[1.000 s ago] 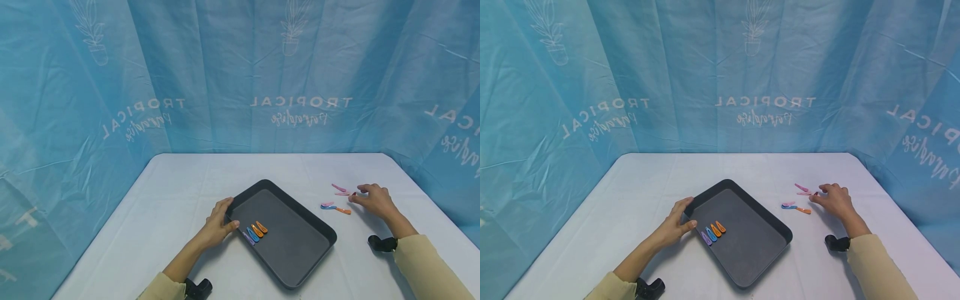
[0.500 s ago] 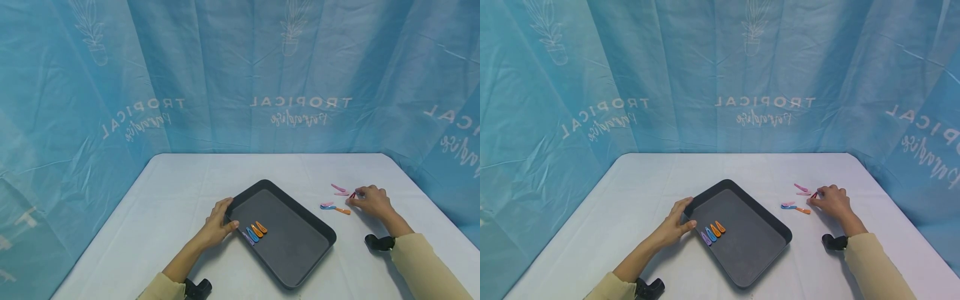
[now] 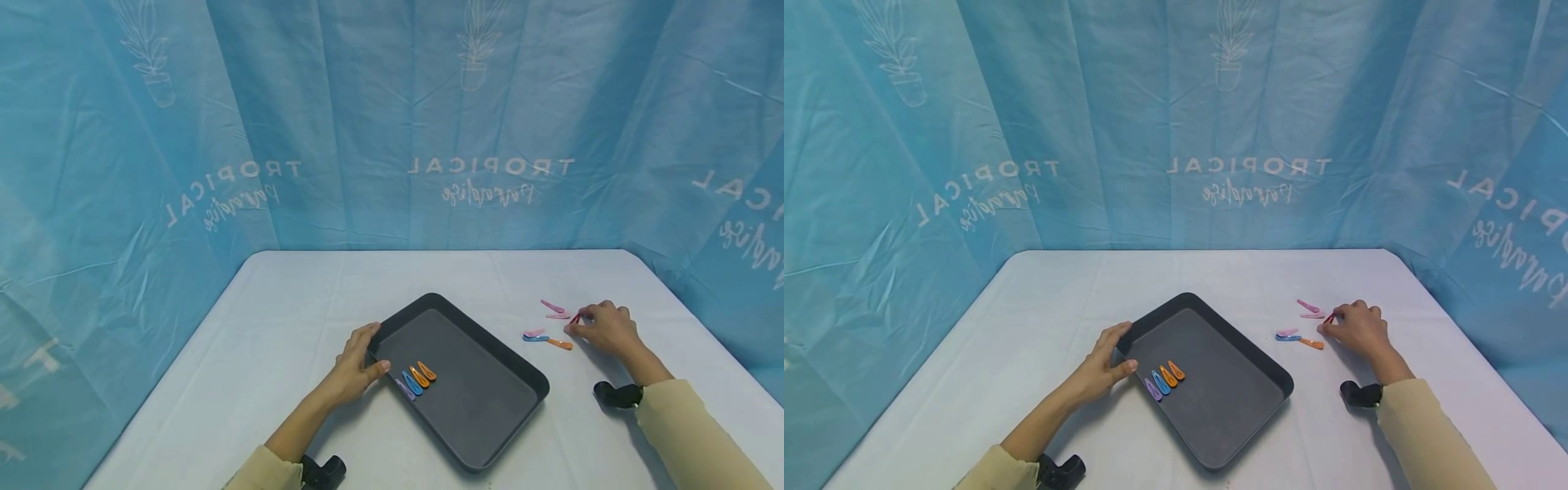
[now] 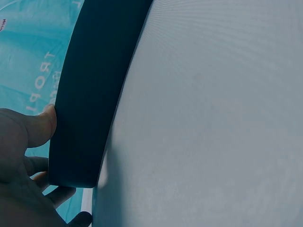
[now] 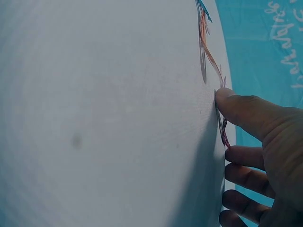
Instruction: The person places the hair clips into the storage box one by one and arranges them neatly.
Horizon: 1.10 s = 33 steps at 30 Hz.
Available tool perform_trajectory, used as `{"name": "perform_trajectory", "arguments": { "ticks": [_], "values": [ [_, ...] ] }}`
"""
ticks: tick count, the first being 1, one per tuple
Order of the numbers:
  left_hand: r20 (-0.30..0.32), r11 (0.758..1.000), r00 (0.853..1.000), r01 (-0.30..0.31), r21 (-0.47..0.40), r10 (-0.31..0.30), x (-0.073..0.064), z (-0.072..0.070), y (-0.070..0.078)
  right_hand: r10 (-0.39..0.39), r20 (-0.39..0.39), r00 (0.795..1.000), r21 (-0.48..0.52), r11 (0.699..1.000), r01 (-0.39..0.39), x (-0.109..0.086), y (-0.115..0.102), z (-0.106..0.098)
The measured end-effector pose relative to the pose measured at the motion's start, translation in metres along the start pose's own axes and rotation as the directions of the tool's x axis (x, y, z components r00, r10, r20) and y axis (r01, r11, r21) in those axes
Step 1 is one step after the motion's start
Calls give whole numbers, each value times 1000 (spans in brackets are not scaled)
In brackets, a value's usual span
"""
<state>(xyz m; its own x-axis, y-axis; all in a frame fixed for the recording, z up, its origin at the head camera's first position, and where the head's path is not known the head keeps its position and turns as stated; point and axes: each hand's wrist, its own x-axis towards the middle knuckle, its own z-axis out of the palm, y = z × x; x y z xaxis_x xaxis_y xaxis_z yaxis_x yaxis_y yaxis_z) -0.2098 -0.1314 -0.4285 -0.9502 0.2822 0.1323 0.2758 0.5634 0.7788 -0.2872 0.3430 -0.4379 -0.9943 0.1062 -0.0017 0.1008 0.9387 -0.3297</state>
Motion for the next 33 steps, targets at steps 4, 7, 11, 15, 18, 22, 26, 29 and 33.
{"name": "perform_trajectory", "arguments": {
  "ticks": [4,7,11,15,18,22,26,29,33],
  "values": [
    [-1,1000,1000,-1,-1,1,0,0,0,-4,-4,1000,2,1000,4,-1,-1,0],
    [-2,1000,1000,0,-4,0,0,0,0,-8,-6,1000,2,1000,8,-1,-1,0],
    [-1,1000,1000,-1,-7,1,0,0,0,-1,-7,1000,7,1000,1,-1,0,0],
    [2,1000,1000,-3,-6,3,-1,-1,0,5,-9,1000,16,1000,-4,0,1,0],
    [6,1000,1000,-4,-9,4,-1,-1,0,2,-14,1000,17,1000,-2,0,1,0],
    [9,1000,1000,-5,-8,5,-1,-1,0,-2,-17,1000,23,1000,2,0,2,-1],
    [7,1000,1000,-6,-10,6,0,-1,0,-16,-15,1000,40,999,16,-1,3,-3],
    [5,1000,1000,-6,-13,6,0,-1,-1,-27,-7,1000,56,998,27,-3,2,-6],
    [1,1000,1000,-8,-12,8,-1,-1,-1,-59,-6,998,70,996,59,-5,-3,-10]
  ]
}}
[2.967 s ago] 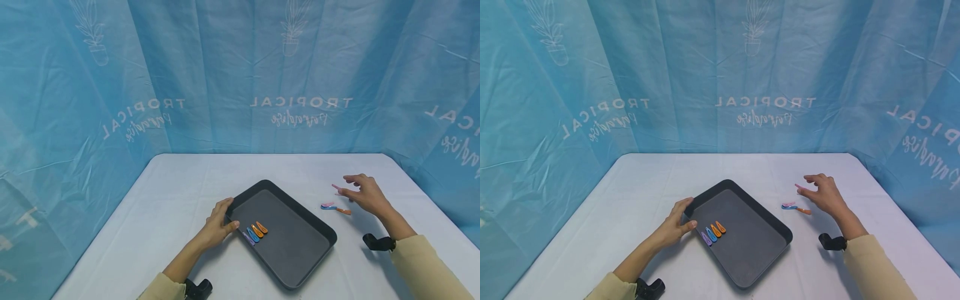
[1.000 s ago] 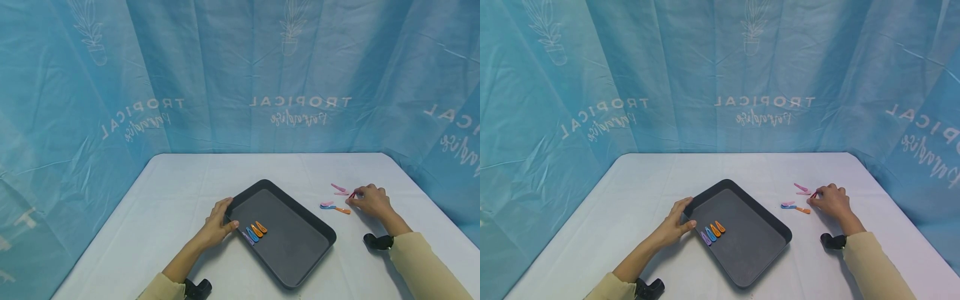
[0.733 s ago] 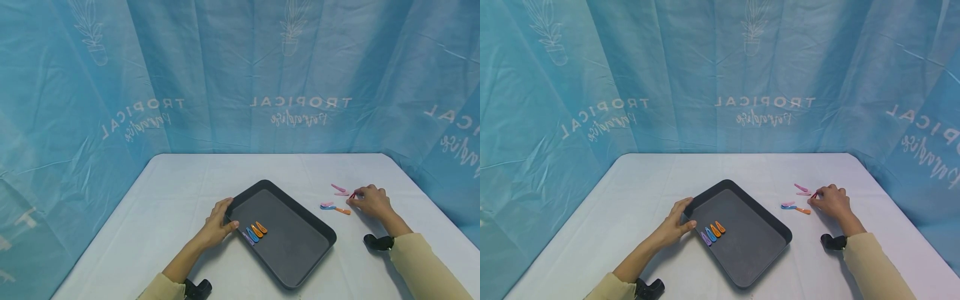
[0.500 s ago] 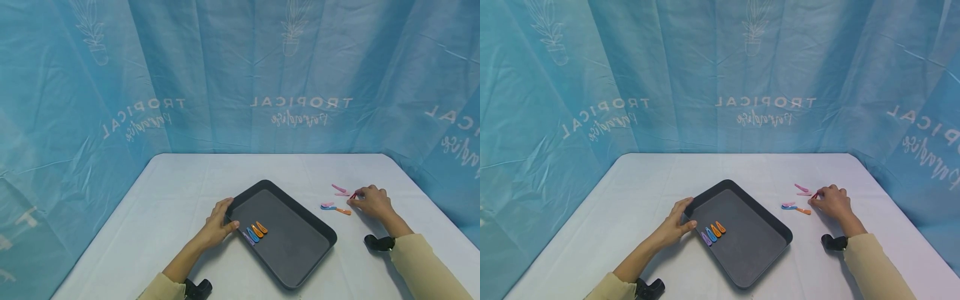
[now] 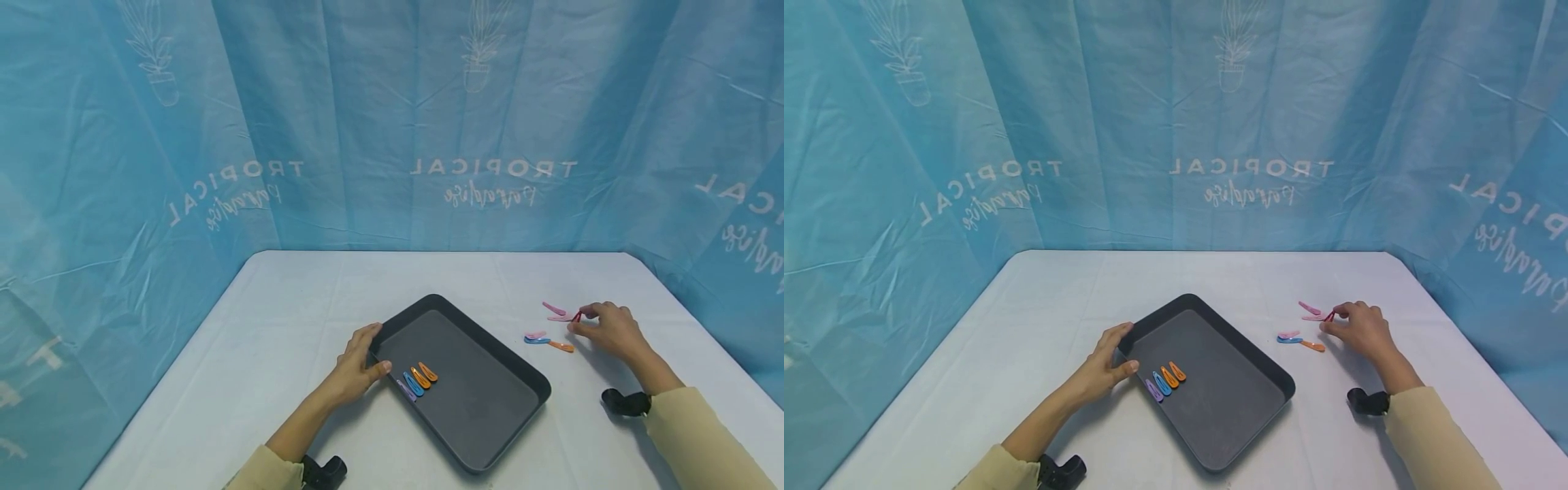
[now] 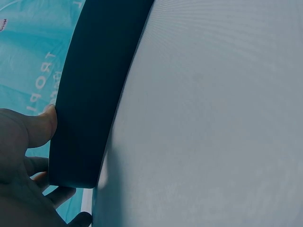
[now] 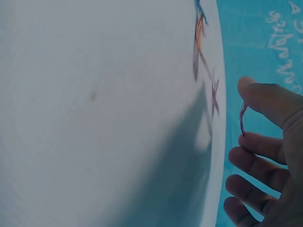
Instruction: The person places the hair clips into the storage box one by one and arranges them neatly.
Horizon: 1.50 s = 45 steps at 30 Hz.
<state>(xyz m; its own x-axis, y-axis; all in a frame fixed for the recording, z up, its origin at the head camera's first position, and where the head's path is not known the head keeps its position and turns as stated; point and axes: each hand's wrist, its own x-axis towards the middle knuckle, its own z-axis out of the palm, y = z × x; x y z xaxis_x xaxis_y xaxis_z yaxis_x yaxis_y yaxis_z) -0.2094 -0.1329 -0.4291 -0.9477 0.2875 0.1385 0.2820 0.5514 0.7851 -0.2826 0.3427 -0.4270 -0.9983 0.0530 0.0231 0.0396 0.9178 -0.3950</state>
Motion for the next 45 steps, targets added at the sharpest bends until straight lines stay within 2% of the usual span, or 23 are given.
{"name": "perform_trajectory", "arguments": {
  "ticks": [7,12,21,34,45],
  "values": [
    [1,1000,1000,5,0,-5,0,0,1,-101,-64,993,21,995,102,-7,-22,-7],
    [2,1000,1000,1,-4,-1,0,0,0,-162,-77,984,39,985,165,-11,-41,-14],
    [1,1000,1000,0,-6,0,0,0,0,-233,-108,966,67,968,241,-19,-71,-22],
    [0,1000,1000,3,-2,-3,1,0,1,-369,-146,918,53,923,380,-26,-117,-21],
    [-8,1000,1000,-6,5,6,1,1,0,-471,-106,876,118,868,482,-27,-146,-8]
  ]
}}
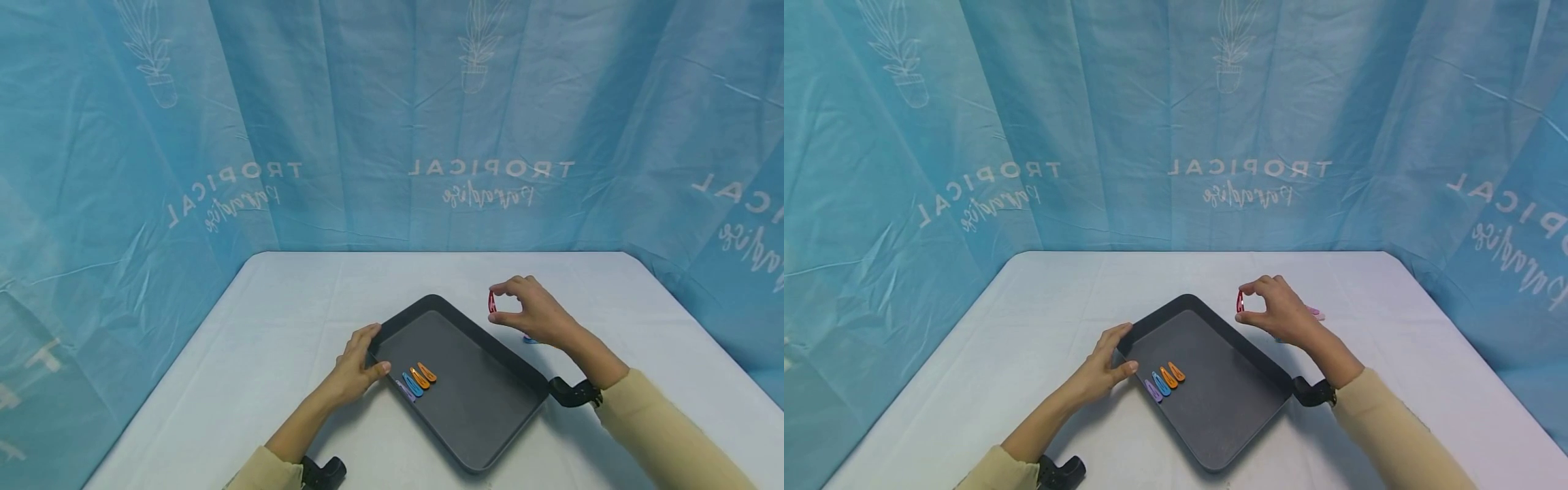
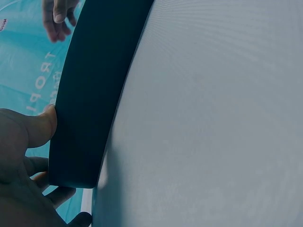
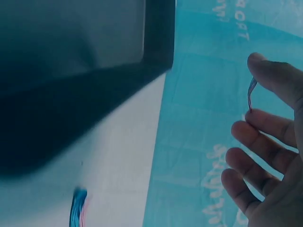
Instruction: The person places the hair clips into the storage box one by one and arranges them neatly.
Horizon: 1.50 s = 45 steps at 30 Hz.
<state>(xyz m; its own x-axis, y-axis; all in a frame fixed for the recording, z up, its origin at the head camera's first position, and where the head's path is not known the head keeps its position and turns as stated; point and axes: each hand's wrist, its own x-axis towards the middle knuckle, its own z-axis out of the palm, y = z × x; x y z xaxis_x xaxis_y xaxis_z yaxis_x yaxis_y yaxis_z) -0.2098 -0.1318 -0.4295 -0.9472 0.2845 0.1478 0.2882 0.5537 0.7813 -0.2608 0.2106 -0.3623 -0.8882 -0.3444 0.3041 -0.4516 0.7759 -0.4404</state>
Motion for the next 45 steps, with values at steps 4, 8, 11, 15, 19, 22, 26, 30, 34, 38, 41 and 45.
{"name": "perform_trajectory", "arguments": {
  "ticks": [4,8,11,15,19,22,26,30,34,38,41,45],
  "values": [
    [-5,1000,1000,-5,4,5,0,0,0,-50,29,998,6,999,50,5,-8,9],
    [-4,1000,1000,-5,10,5,0,0,1,-106,70,992,17,994,105,8,-14,17],
    [-2,1000,1000,-3,14,3,0,0,2,-153,104,983,26,988,151,9,-17,23],
    [-3,1000,1000,1,22,-1,0,0,1,-211,149,966,28,977,209,11,-22,30],
    [-2,1000,1000,3,22,-3,0,0,0,-251,202,946,47,968,247,14,-27,37],
    [1,1000,1000,4,20,-4,0,0,0,-271,247,930,56,963,265,16,-29,43],
    [4,1000,1000,6,8,-6,0,0,0,-280,304,911,75,960,270,18,-31,49],
    [5,1000,1000,8,-6,-8,0,0,1,-278,345,897,97,961,260,18,-34,54],
    [3,1000,1000,5,2,-5,0,0,0,-281,367,887,105,960,261,18,-36,59],
    [3,1000,1000,8,7,-8,0,0,1,-281,389,878,100,960,263,17,-38,65],
    [4,1000,1000,12,4,-12,0,0,1,-279,408,869,92,960,265,17,-40,68],
    [6,1000,1000,11,-1,-11,0,-1,2,-270,436,858,82,962,261,17,-41,72]
  ]
}}
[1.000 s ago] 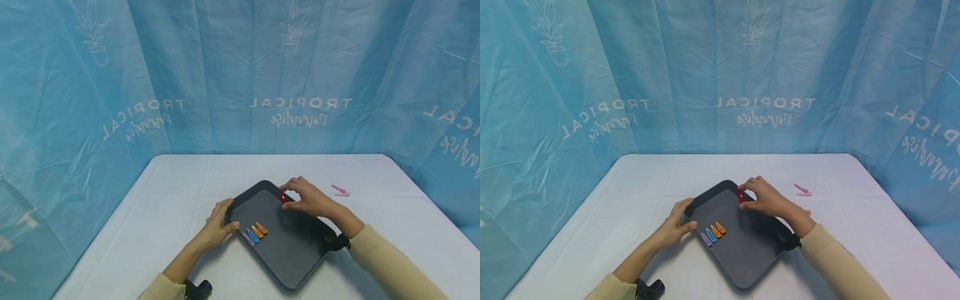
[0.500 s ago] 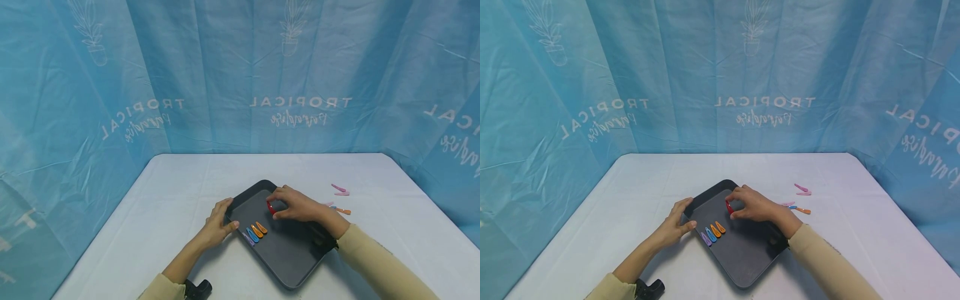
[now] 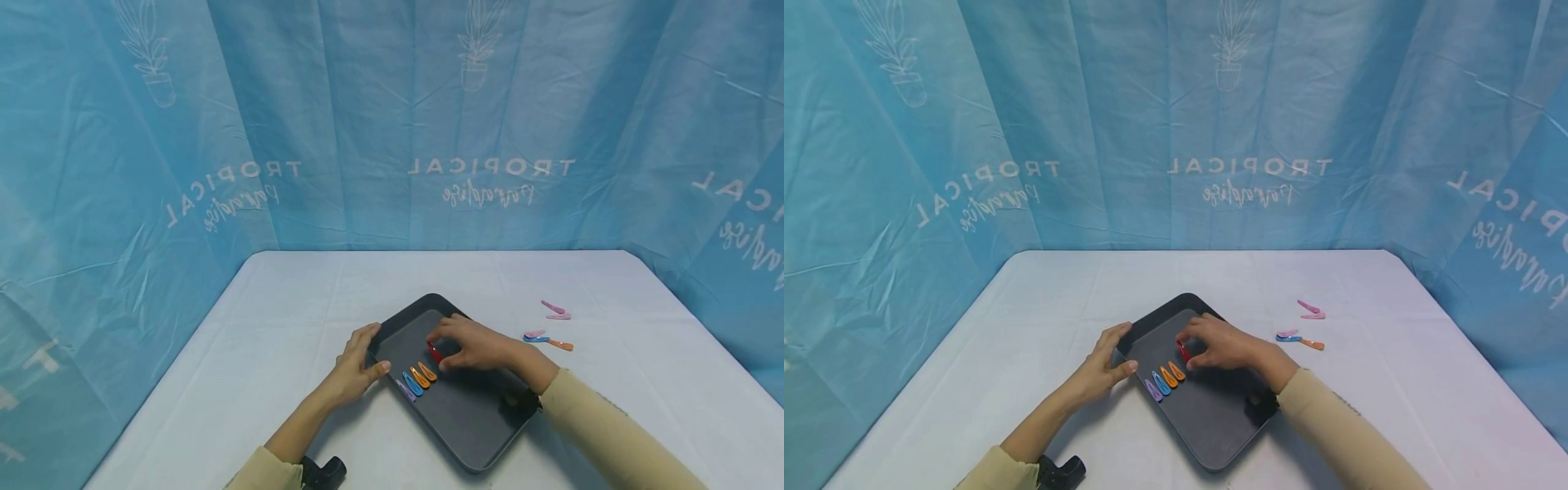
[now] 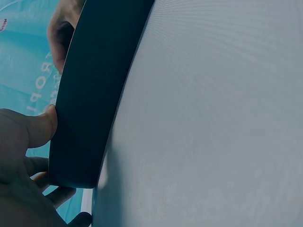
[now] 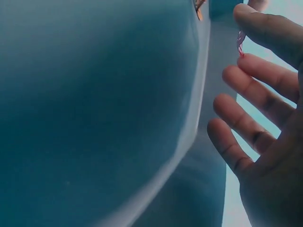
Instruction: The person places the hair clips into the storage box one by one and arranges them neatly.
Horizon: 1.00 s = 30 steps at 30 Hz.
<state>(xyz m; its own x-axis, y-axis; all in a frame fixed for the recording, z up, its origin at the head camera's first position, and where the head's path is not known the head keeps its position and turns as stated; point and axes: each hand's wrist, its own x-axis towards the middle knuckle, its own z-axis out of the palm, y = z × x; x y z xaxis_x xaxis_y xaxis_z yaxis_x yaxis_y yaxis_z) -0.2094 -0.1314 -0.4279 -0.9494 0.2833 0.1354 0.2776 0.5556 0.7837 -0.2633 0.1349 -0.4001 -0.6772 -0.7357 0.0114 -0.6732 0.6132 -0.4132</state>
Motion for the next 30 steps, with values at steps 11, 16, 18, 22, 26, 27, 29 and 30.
{"name": "perform_trajectory", "arguments": {
  "ticks": [11,16,18,22,26,27,29,30],
  "values": [
    [4,1000,1000,-3,-4,3,0,0,0,10,39,999,-1,1000,-10,2,1,10],
    [1,1000,1000,-5,-4,5,0,0,0,7,48,999,-20,1000,-6,4,3,13],
    [1,1000,1000,-5,-2,5,0,0,0,9,49,999,-29,1000,-7,4,3,14],
    [1,1000,1000,-6,7,6,0,0,-1,10,54,998,-40,999,-7,5,3,15],
    [3,1000,1000,-12,7,12,0,0,-1,1,62,998,-60,998,2,6,5,16],
    [3,1000,1000,-11,6,11,0,0,-2,0,64,998,-66,998,4,6,5,16],
    [6,1000,1000,-12,7,12,0,0,-2,-6,65,998,-76,997,11,6,6,17],
    [7,1000,1000,-11,8,11,0,0,-2,-6,67,998,-78,997,11,6,6,17]
  ]
}}
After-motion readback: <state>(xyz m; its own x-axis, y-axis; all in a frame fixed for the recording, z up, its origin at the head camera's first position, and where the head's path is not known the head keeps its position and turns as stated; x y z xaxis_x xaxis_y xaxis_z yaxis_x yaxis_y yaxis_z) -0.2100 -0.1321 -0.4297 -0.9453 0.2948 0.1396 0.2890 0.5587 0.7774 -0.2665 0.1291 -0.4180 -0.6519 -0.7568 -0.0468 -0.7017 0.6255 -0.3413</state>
